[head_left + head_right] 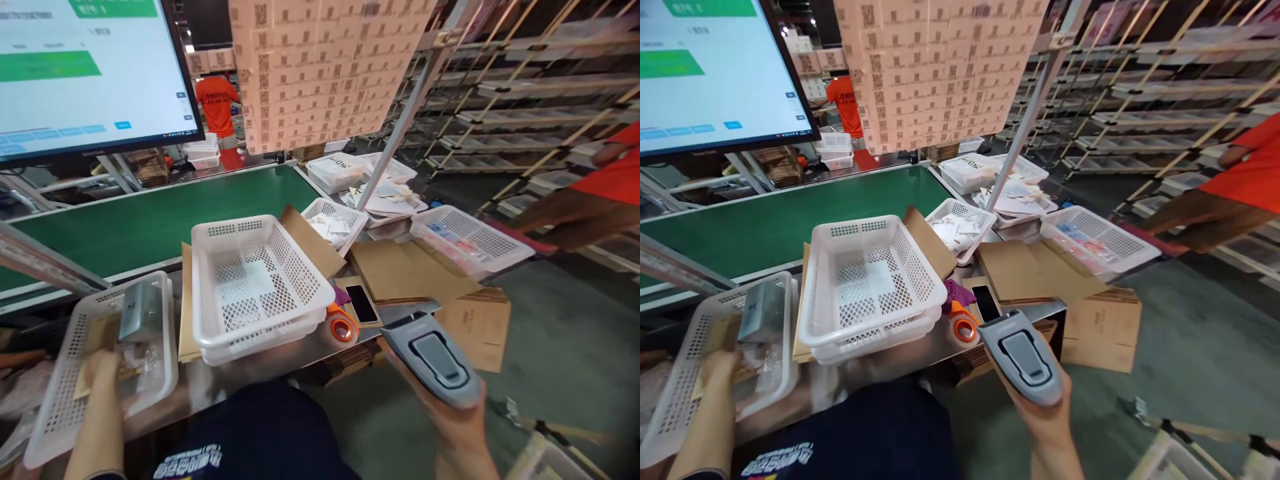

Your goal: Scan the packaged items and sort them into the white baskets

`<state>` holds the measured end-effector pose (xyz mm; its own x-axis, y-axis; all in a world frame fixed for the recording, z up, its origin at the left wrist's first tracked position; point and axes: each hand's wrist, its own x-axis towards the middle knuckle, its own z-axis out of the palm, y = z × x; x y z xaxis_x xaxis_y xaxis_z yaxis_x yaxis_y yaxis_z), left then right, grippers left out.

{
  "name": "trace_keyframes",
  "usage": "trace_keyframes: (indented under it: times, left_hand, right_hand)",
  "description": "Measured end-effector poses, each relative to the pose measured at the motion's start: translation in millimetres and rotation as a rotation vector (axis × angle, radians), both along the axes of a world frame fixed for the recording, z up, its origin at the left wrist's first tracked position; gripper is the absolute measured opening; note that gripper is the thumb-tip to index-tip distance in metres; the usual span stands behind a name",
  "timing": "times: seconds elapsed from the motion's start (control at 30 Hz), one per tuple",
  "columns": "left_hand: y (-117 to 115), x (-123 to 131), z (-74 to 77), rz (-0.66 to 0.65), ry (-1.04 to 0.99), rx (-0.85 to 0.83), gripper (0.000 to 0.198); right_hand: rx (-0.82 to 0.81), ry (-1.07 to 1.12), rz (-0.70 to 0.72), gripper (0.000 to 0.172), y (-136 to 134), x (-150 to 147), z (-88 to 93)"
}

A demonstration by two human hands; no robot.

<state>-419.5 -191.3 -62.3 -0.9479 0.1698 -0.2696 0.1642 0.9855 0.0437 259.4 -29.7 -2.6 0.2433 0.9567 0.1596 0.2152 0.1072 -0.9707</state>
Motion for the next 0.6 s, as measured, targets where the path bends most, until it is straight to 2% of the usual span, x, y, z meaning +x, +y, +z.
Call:
trace_keyframes:
  times: [0.07, 0.13, 0.17, 0.23, 0.3, 0.37, 0.47, 0.53, 0.6]
  left_hand:
    - [-12, -6, 30.1, 0.085, 0.141, 0.023, 0.026]
    - [-9, 7, 68.4, 0.047, 0.305, 0.281, 0.029]
    - [0, 23, 88.4, -0.025, 0.372, 0.488, 0.034]
    - [32, 67, 124.4, -0.256, 0.342, 0.972, 0.038]
    - [75, 116, 150.0, -0.404, 0.181, 1.178, 0.035]
    - [113, 158, 162.5, -0.525, -0.022, 1.262, 0.033]
    - [142, 200, 161.7, -0.593, -0.224, 1.327, 0.032]
    - [148, 210, 154.8, -0.601, -0.342, 1.337, 0.037]
    - [148, 201, 147.1, -0.613, -0.433, 1.329, 0.047]
  right_hand:
    - [-0.029, -0.008, 0.102, 0.048, 1, 4, 20.9]
    - [0.088, -0.128, 0.282, 0.047, 9, -3, 52.2]
    - [0.197, -0.211, 0.405, 0.051, 15, -12, 70.9]
    - [0.435, -0.385, 0.665, 0.052, 28, -43, 109.2]
    - [0.553, -0.506, 0.831, 0.049, 38, -85, 141.9]
    - [0.574, -0.636, 0.893, 0.052, 45, -126, 164.0]
    - [0.518, -0.856, 0.900, 0.056, 53, -168, 179.4]
    - [0.502, -0.926, 0.902, 0.053, 58, -177, 181.6]
    - [0.527, -0.915, 0.902, 0.052, 60, -175, 179.3]
